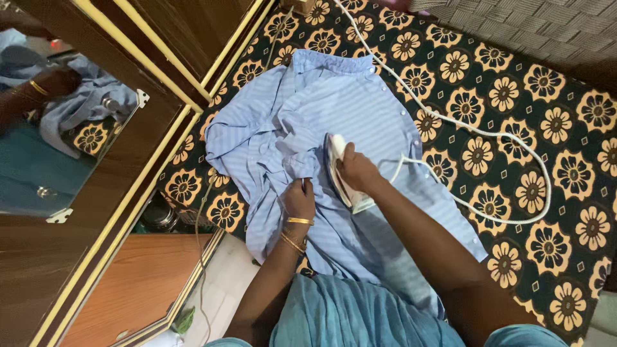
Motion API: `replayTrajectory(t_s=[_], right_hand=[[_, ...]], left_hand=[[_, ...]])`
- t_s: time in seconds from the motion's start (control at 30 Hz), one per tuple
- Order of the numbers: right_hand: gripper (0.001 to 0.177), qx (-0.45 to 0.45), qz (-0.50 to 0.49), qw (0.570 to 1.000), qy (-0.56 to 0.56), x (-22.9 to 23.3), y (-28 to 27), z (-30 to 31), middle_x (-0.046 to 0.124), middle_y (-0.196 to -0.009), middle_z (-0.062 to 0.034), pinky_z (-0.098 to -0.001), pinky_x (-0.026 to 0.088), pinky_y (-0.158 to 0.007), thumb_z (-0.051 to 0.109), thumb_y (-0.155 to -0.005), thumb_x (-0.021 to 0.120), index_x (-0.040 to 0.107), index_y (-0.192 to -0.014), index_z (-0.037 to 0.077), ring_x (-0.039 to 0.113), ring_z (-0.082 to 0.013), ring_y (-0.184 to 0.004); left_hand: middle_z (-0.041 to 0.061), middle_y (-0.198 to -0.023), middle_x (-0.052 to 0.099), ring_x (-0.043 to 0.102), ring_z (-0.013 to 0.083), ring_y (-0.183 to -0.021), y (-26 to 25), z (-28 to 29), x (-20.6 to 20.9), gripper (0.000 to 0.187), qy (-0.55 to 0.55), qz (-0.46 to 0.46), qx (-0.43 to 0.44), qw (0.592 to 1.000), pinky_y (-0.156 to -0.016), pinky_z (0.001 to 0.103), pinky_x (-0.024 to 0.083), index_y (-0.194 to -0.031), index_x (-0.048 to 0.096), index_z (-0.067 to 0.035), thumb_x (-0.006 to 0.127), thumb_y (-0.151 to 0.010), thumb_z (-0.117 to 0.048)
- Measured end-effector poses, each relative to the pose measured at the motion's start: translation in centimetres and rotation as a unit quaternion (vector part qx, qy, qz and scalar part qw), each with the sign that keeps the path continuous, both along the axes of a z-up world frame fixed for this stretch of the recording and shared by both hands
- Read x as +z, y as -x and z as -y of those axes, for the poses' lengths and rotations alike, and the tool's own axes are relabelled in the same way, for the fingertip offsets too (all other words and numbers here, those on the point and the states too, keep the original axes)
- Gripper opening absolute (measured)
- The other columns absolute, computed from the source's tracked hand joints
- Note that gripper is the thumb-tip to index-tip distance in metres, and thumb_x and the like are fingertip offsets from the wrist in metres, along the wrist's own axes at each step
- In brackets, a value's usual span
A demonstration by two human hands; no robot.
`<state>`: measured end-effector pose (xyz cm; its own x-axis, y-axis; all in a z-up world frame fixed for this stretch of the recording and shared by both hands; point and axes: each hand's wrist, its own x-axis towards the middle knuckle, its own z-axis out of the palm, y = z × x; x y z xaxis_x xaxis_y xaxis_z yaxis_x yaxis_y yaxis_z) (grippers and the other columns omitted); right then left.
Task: The person irons a light blue striped shirt on a patterned table. They use a white electric iron to smooth the fabric, frequently adjusting the shirt's position and folding the sleeves to ensure even coverage.
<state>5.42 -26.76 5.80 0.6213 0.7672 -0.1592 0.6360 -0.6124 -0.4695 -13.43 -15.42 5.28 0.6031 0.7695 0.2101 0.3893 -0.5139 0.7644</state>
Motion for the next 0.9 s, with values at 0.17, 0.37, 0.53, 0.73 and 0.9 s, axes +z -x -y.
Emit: replayTrajectory(t_s=[0.17, 0.37, 0.53, 0.73, 0.9], right_hand=[[0.060, -0.070, -0.016, 0.997, -0.042, 0.4, -3.1, -1.4, 0.065, -0.092, -0.0411, -0.0624, 0.052, -0.077, 0.035, -0.103, 0.050, 0.031, -0.131, -0.016, 0.065, -0.0581, -0.085], [0.058, -0.161, -0.014, 0.982, -0.097, 0.6, -6.4, -4.5, 0.066, -0.092, -0.0414, -0.0615, 0.053, -0.074, 0.033, -0.103, 0.051, 0.031, -0.122, -0.017, 0.065, -0.0579, -0.086], [0.065, -0.146, -0.001, 0.985, -0.088, -0.5, 0.4, -5.7, 0.065, -0.094, -0.0429, -0.0617, 0.054, -0.076, 0.036, -0.102, 0.052, 0.027, -0.126, -0.020, 0.066, -0.0582, -0.085], [0.066, -0.155, 0.005, 0.986, -0.053, -0.8, -3.9, -6.4, 0.065, -0.099, -0.0433, -0.0631, 0.052, -0.082, 0.038, -0.104, 0.048, 0.027, -0.128, -0.019, 0.065, -0.0591, -0.091], [0.059, -0.201, 0.013, 0.979, -0.016, 0.7, -9.7, -7.0, 0.067, -0.107, -0.0368, -0.0604, 0.051, -0.089, 0.041, -0.101, 0.051, 0.034, -0.127, -0.010, 0.065, -0.0547, -0.101]], left_hand=[[0.023, -0.074, 0.063, 0.062, 0.0423, -0.068, 0.9, -0.3, 0.0, 0.031, 0.005, 0.052, -0.019, 0.998, -0.062, 0.050, 0.047, -0.082, 0.064, 0.002, 0.060, -0.100, -0.022], [0.017, -0.065, 0.060, 0.058, 0.0338, -0.057, 2.0, -1.2, -0.8, 0.034, 0.030, 0.093, -0.037, 0.995, -0.055, 0.044, 0.044, -0.081, 0.063, 0.000, 0.061, -0.102, -0.027], [0.013, -0.058, 0.056, 0.054, 0.0282, -0.052, 2.1, -1.0, -1.1, 0.040, 0.012, 0.115, -0.003, 0.993, -0.053, 0.041, 0.042, -0.072, 0.061, -0.002, 0.066, -0.100, -0.030], [0.011, -0.057, 0.053, 0.051, 0.0256, -0.050, 2.3, -0.8, -1.5, 0.041, 0.026, 0.145, 0.004, 0.989, -0.052, 0.039, 0.042, -0.068, 0.058, -0.003, 0.072, -0.096, -0.028], [0.011, -0.057, 0.056, 0.054, 0.0258, -0.050, 2.1, -0.9, -1.4, 0.037, 0.029, 0.154, 0.004, 0.988, -0.050, 0.039, 0.042, -0.068, 0.059, -0.004, 0.076, -0.092, -0.027]])
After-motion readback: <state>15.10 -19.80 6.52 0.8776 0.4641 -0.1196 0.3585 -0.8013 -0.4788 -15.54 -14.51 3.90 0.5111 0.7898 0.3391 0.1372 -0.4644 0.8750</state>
